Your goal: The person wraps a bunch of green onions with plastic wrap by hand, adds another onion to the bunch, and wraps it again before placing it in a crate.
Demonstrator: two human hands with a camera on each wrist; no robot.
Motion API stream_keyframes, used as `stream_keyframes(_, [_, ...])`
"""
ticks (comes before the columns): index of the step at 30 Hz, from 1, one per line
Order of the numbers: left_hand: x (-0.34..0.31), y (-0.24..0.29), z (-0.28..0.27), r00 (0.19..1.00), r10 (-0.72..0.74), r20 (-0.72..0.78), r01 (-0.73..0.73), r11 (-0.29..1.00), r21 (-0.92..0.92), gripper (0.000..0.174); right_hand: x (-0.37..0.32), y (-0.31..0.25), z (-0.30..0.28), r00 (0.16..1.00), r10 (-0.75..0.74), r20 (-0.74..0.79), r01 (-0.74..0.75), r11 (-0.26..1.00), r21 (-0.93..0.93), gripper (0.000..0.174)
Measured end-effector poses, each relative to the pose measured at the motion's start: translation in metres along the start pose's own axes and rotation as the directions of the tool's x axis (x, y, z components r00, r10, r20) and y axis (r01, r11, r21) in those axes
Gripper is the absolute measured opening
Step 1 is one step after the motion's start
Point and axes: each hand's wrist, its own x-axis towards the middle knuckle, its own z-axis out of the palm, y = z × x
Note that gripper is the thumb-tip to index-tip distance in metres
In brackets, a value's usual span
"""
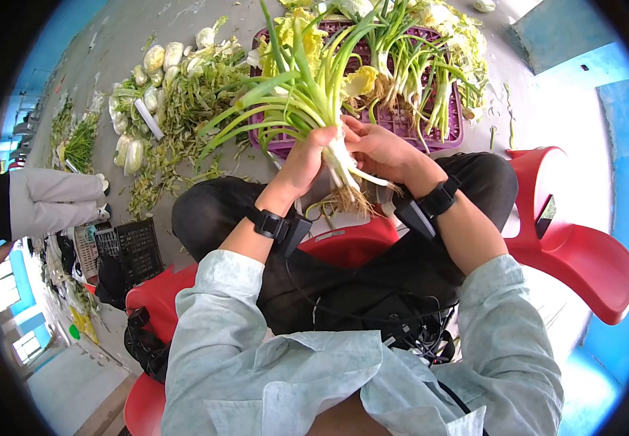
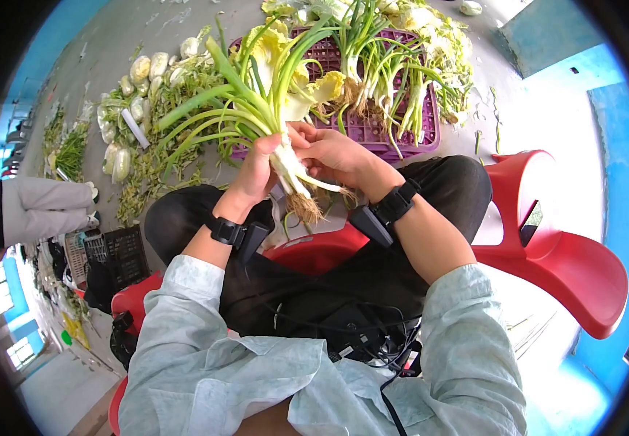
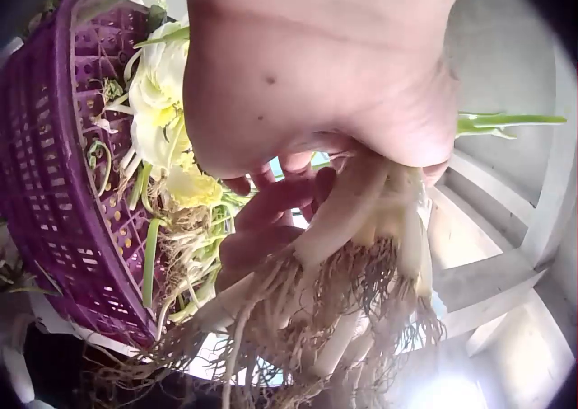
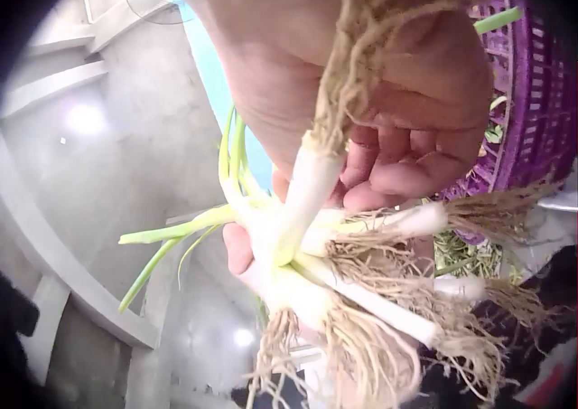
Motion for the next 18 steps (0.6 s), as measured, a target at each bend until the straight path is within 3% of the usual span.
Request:
stream_keyframes(3, [0.0, 0.0, 0.003, 0.998, -0.033, -0.055, 0.031, 0.999, -0.027, 0.052, 0.011, 0.006, -0.011, 0.993, 0.038, 0.113, -0.048, 0.995, 0.082, 0.021])
stream_keyframes(9, [0.001, 0.006, 0.0, 0.983, 0.107, -0.149, -0.122, 0.989, -0.09, 0.048, -0.007, -0.007, 0.014, 0.981, 0.171, 0.09, -0.182, 0.975, 0.128, 0.016])
stream_keyframes(12, [0.002, 0.013, -0.006, 0.961, 0.126, -0.247, -0.152, 0.984, -0.088, 0.048, -0.012, -0.011, 0.014, 0.995, 0.095, 0.035, -0.096, 0.994, 0.046, 0.021])
stream_keyframes(14, [0.007, 0.011, -0.015, 0.92, 0.08, -0.384, -0.133, 0.984, -0.114, 0.049, -0.011, -0.007, -0.011, 0.985, -0.077, 0.152, 0.087, 0.995, -0.054, 0.028])
stream_keyframes(16, [0.005, 0.015, -0.016, 0.901, 0.072, -0.428, -0.13, 0.986, -0.107, 0.046, -0.024, -0.031, 0.012, 0.995, -0.083, -0.063, 0.071, 0.983, -0.172, 0.033])
stream_keyframes(17, [0.005, 0.017, -0.01, 0.885, 0.068, -0.46, -0.127, 0.987, -0.099, 0.046, -0.022, -0.031, 0.004, 0.984, -0.18, -0.015, 0.179, 0.982, -0.057, 0.031])
stream_keyframes(18, [0.005, 0.019, -0.006, 0.868, 0.065, -0.492, -0.126, 0.988, -0.092, 0.045, -0.027, -0.044, 0.016, 0.967, -0.185, -0.177, 0.168, 0.98, -0.107, 0.03])
